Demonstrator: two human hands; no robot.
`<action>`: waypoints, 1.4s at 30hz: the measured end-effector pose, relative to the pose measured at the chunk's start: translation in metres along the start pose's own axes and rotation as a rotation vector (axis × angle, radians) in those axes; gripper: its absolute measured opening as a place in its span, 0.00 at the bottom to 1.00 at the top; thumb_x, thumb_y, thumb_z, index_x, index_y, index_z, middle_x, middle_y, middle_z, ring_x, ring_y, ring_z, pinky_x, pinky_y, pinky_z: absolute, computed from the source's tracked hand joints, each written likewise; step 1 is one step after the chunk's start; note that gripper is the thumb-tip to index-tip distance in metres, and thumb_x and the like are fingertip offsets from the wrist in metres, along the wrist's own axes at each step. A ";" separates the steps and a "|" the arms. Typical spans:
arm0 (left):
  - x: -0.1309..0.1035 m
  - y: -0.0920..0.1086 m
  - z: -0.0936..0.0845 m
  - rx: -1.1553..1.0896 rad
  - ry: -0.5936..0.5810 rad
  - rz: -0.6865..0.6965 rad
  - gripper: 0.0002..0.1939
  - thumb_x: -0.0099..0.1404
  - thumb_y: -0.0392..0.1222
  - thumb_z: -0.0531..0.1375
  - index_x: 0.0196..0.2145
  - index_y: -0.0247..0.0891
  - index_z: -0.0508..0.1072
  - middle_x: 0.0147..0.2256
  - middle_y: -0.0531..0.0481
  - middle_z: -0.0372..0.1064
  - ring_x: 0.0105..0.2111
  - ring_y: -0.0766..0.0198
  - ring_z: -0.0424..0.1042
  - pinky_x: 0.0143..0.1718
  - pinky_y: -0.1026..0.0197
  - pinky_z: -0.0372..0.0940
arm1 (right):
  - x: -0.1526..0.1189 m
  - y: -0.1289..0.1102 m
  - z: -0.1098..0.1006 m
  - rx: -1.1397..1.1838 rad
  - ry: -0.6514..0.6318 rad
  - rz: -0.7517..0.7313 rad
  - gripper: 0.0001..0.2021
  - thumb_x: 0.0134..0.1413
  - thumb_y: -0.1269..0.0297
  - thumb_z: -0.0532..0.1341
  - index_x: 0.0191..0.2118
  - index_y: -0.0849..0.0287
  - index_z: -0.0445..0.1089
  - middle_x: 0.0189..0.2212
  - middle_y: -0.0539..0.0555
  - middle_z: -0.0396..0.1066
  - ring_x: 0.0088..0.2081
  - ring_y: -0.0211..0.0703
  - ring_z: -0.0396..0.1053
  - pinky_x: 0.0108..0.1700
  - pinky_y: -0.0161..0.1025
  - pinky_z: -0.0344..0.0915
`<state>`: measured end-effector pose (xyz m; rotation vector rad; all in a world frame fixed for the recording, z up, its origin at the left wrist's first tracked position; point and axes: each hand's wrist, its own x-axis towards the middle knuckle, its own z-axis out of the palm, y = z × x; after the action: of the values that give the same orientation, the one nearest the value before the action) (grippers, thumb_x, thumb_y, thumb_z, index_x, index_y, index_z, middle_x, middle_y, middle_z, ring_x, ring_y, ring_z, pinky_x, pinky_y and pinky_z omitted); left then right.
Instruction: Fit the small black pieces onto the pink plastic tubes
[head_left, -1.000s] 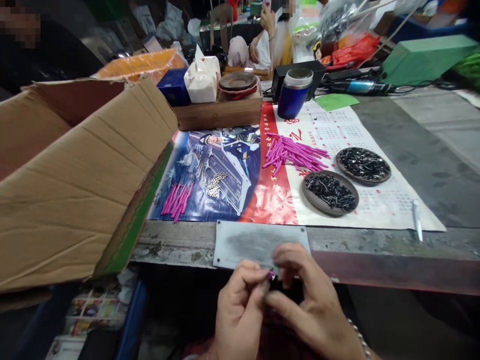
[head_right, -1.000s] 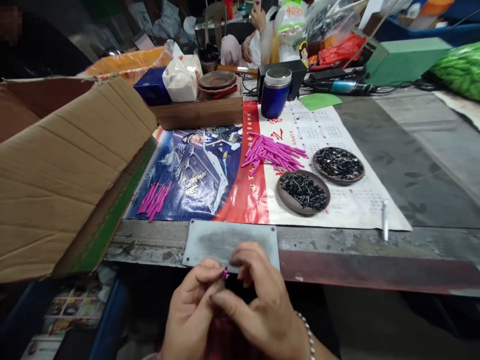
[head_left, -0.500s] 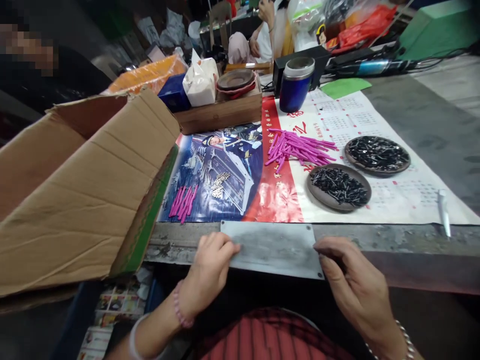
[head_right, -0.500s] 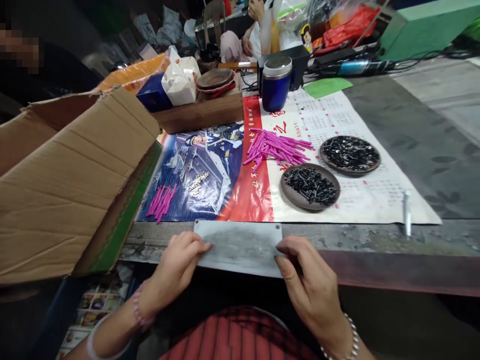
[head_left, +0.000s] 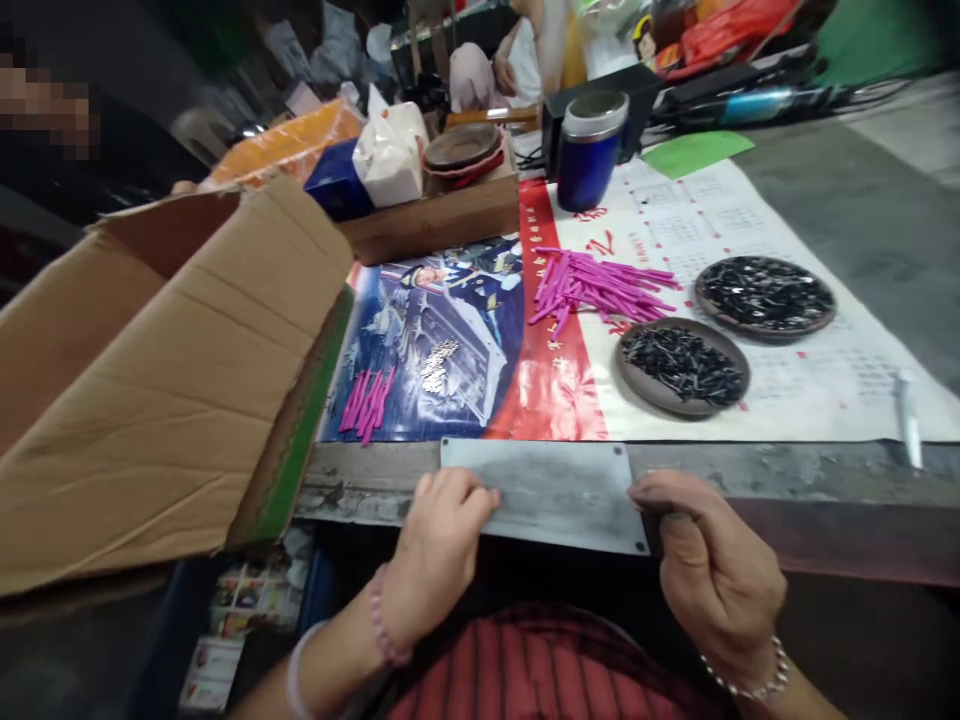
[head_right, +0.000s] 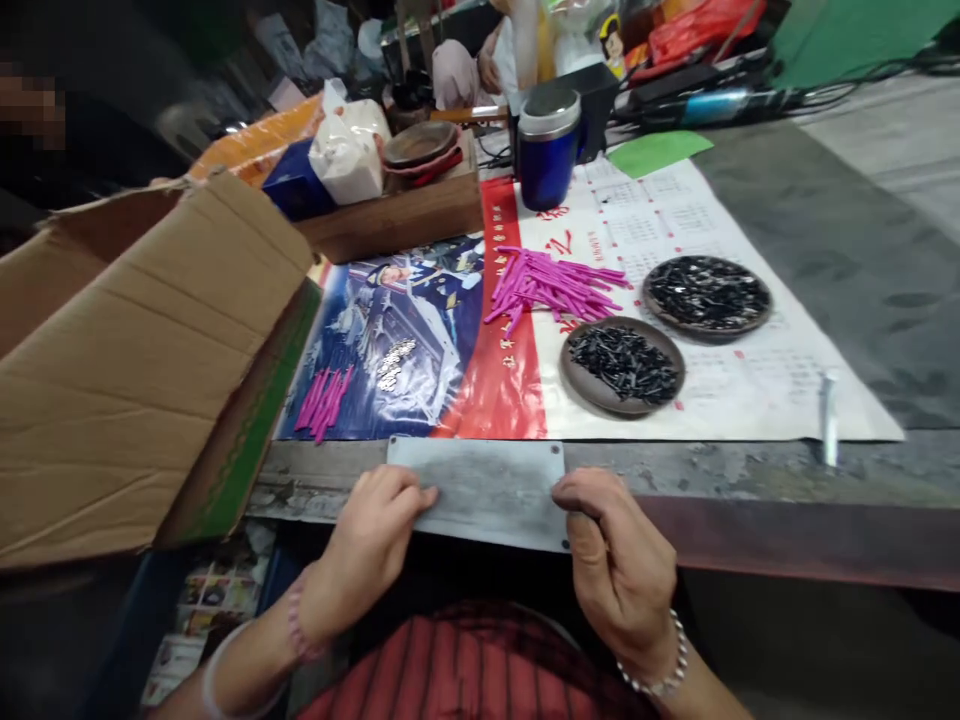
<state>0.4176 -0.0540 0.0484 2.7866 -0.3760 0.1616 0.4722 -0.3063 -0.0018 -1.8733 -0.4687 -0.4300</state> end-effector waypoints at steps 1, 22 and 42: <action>0.002 0.006 0.003 0.020 0.007 0.017 0.12 0.71 0.27 0.51 0.38 0.38 0.72 0.34 0.47 0.69 0.34 0.58 0.67 0.36 0.57 0.60 | 0.001 0.000 0.002 0.004 -0.008 0.010 0.08 0.67 0.69 0.54 0.41 0.55 0.70 0.36 0.56 0.73 0.39 0.48 0.73 0.42 0.46 0.71; -0.027 0.045 0.005 -0.552 0.287 -0.118 0.11 0.70 0.25 0.51 0.41 0.37 0.69 0.36 0.48 0.67 0.36 0.66 0.71 0.38 0.66 0.68 | -0.005 -0.059 0.041 0.218 -0.419 0.052 0.04 0.66 0.70 0.58 0.42 0.56 0.69 0.33 0.50 0.72 0.34 0.35 0.73 0.37 0.28 0.70; -0.026 0.094 0.035 -1.170 0.438 -0.488 0.12 0.75 0.36 0.52 0.51 0.44 0.71 0.44 0.50 0.77 0.43 0.64 0.76 0.48 0.65 0.68 | 0.003 -0.055 0.052 -0.058 -0.205 -0.226 0.11 0.70 0.66 0.53 0.32 0.56 0.62 0.22 0.46 0.63 0.22 0.35 0.61 0.27 0.33 0.59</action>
<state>0.3695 -0.1450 0.0394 1.5518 0.2675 0.3000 0.4497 -0.2393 0.0265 -1.9369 -0.8189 -0.4051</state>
